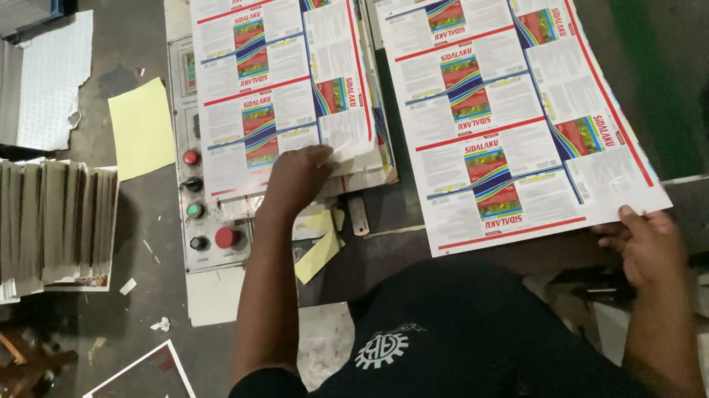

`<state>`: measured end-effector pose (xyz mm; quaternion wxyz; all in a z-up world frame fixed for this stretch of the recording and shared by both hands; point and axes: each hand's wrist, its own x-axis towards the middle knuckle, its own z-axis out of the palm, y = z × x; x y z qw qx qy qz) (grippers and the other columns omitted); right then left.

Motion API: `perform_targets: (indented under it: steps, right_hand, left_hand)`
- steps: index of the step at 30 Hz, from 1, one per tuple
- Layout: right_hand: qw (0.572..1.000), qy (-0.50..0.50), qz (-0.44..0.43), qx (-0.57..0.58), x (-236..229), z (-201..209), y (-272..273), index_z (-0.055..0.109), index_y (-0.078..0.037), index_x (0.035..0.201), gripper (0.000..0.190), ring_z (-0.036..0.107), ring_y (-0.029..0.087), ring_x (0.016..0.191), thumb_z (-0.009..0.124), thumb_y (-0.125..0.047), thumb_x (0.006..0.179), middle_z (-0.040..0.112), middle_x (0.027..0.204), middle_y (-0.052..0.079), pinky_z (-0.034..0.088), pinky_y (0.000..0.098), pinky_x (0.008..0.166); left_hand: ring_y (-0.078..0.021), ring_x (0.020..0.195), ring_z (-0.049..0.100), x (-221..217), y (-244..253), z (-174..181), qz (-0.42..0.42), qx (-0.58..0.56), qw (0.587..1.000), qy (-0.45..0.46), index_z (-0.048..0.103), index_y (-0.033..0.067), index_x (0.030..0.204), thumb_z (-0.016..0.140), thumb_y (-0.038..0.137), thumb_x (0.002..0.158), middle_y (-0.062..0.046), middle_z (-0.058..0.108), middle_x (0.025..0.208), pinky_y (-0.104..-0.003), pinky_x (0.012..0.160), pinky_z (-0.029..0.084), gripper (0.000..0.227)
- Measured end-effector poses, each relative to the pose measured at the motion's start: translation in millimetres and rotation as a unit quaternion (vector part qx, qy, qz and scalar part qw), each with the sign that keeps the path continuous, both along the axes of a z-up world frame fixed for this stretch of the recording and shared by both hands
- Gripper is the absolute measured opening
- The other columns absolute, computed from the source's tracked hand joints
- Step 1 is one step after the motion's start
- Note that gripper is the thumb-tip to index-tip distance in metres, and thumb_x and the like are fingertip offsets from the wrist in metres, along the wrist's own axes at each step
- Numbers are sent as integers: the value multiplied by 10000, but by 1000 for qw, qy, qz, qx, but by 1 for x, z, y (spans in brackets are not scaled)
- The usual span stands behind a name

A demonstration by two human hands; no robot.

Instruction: The person sorts through a stack of printed papers on a table, flipping through them and separating them into piles. They also briefly handle a yellow sheet of paper.

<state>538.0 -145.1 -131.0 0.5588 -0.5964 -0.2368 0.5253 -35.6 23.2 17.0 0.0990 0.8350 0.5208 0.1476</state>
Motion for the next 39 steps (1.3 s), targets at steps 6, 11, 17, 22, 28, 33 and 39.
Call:
perform_targets:
  steps: [6, 11, 17, 22, 28, 33, 39]
  right_hand:
    - [1000, -3, -2, -21, -7, 1, -3, 576, -32, 1324, 248, 721, 219, 840, 577, -133, 1098, 719, 1052, 110, 568, 349, 649]
    - [1000, -12, 21, -16, -23, 13, 3, 574, -25, 1336, 265, 723, 219, 846, 565, -136, 1096, 727, 1061, 119, 573, 338, 646]
    - [999, -25, 35, -11, -37, 15, 36, 554, -20, 1345, 289, 730, 228, 846, 568, -138, 1081, 714, 1079, 123, 574, 336, 633]
    - [999, -19, 39, 24, -47, 19, 82, 570, -2, 1349, 291, 729, 230, 857, 569, -135, 1091, 724, 1102, 141, 574, 336, 649]
    - [999, 1, 44, 7, -56, 20, 90, 514, 42, 1384, 357, 733, 219, 865, 564, -185, 1113, 711, 1101, 161, 573, 322, 636]
    - [994, 20, 105, -31, -93, 20, 67, 449, -39, 1553, 542, 709, 208, 839, 552, -179, 1040, 728, 1155, 171, 559, 311, 649]
    - [912, 26, 408, 46, -145, 29, 65, 493, -39, 1469, 546, 703, 184, 902, 618, -183, 958, 737, 1190, 122, 566, 315, 659]
  left_hand:
    - [-355, 797, 698, 17, -15, 50, 99, 96, 987, -88, 750, 87, 986, 669, 157, 990, -124, 738, 897, -459, 712, 536, 108]
    - [-356, 826, 687, 34, -39, 83, 89, 206, 971, -84, 705, 72, 976, 668, 111, 985, -121, 728, 897, -466, 735, 528, 55]
    - [-358, 823, 688, 54, -56, 72, 73, 182, 976, -97, 694, 73, 945, 674, 92, 942, -125, 721, 869, -472, 738, 526, 27]
    - [-368, 823, 685, 67, -61, 61, 56, 165, 979, -108, 703, 61, 955, 683, 116, 949, -135, 727, 895, -474, 736, 527, 59]
    - [-342, 819, 717, 79, -76, 60, 78, 154, 971, -163, 735, 55, 975, 710, 129, 954, -123, 749, 942, -446, 718, 556, 81]
    - [-317, 929, 742, 105, -85, 33, -12, 97, 970, -223, 738, 71, 1020, 732, 116, 916, -110, 760, 1048, -412, 784, 603, 114]
    - [-311, 1037, 710, 165, -89, 19, -151, 34, 977, -146, 711, 70, 962, 731, 319, 915, -109, 739, 1117, -433, 892, 545, 254]
